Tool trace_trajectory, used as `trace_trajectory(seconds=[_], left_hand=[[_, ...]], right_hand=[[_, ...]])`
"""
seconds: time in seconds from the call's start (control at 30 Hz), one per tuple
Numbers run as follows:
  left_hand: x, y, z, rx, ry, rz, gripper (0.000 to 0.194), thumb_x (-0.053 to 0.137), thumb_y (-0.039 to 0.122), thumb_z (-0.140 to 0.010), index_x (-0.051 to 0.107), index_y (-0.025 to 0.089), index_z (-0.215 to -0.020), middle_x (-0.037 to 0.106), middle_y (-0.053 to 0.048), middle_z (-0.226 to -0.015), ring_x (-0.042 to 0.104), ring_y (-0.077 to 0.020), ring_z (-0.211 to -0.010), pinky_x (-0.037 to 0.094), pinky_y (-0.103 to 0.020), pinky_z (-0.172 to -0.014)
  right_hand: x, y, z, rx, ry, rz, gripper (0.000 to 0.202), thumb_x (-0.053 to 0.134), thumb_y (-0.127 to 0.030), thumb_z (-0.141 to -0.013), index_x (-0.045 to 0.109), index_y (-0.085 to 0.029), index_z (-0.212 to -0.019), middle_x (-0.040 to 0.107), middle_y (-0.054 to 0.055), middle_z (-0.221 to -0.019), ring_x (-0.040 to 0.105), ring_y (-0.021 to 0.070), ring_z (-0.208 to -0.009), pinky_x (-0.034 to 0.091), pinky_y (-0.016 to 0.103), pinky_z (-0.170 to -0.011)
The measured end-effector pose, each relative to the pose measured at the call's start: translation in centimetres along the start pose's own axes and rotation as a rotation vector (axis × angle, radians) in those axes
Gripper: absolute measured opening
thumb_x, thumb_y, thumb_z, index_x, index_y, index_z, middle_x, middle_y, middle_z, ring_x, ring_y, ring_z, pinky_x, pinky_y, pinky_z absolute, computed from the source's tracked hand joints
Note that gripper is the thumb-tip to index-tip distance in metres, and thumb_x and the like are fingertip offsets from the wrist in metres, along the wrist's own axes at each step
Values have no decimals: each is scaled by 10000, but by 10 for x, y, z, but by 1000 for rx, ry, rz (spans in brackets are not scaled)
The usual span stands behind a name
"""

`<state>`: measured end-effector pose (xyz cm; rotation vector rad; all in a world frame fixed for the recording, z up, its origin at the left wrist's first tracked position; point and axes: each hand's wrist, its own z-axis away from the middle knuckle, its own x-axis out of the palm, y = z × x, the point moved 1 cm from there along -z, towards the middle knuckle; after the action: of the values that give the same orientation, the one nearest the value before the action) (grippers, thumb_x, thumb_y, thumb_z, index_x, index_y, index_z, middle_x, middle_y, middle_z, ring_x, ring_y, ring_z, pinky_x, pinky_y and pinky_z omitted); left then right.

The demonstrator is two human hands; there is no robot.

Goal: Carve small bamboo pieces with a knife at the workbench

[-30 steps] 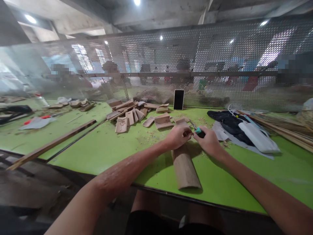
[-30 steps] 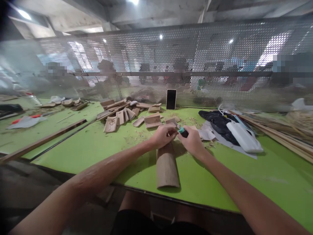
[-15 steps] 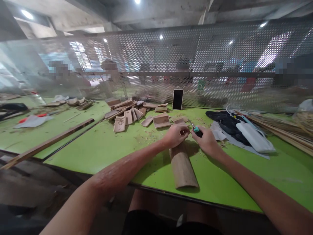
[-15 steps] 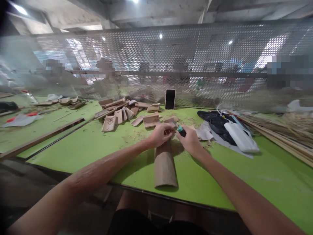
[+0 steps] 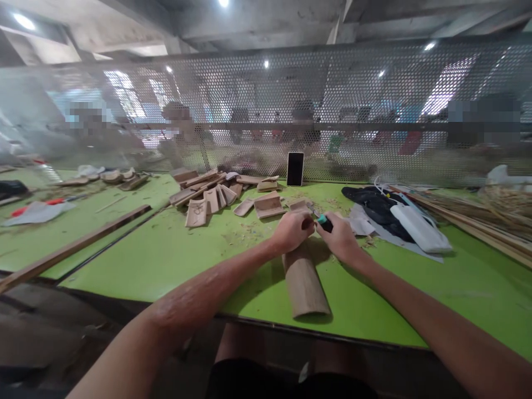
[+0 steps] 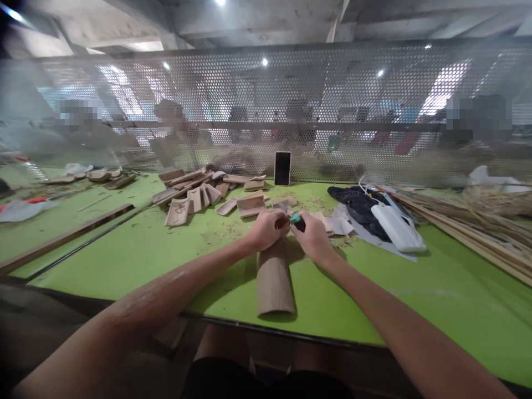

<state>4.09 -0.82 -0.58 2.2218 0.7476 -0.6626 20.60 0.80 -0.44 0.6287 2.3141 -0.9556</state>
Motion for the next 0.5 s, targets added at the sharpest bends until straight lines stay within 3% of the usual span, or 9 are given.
trace_trajectory(seconds=[0.13, 0.3, 0.5], left_hand=[[0, -5, -1, 46, -6, 72, 82, 605, 138, -870, 670, 152, -821, 677, -38, -824, 575, -129, -707, 441, -216, -641], [-2, -5, -1, 16, 0, 77, 83, 611, 162, -891, 686, 152, -856, 676, -31, -795, 577, -128, -689, 442, -216, -633], [-5, -1, -1, -1, -31, 55, 103, 601, 142, -888, 697, 148, -849, 690, -41, -812, 585, -137, -710, 457, -221, -647]], right_hand=[[-2, 1, 0, -18, 9, -35, 160, 536, -366, -824, 527, -217, -766, 578, 34, -682, 517, 197, -643, 352, 293, -611], [-5, 1, 0, -46, 6, -53, 205, 537, -384, -875, 537, -216, -758, 582, 18, -661, 506, 177, -615, 358, 280, -593], [-4, 1, 1, -53, 16, -50, 156, 558, -335, -833, 545, -215, -734, 601, 24, -675, 509, 179, -629, 361, 284, -599]])
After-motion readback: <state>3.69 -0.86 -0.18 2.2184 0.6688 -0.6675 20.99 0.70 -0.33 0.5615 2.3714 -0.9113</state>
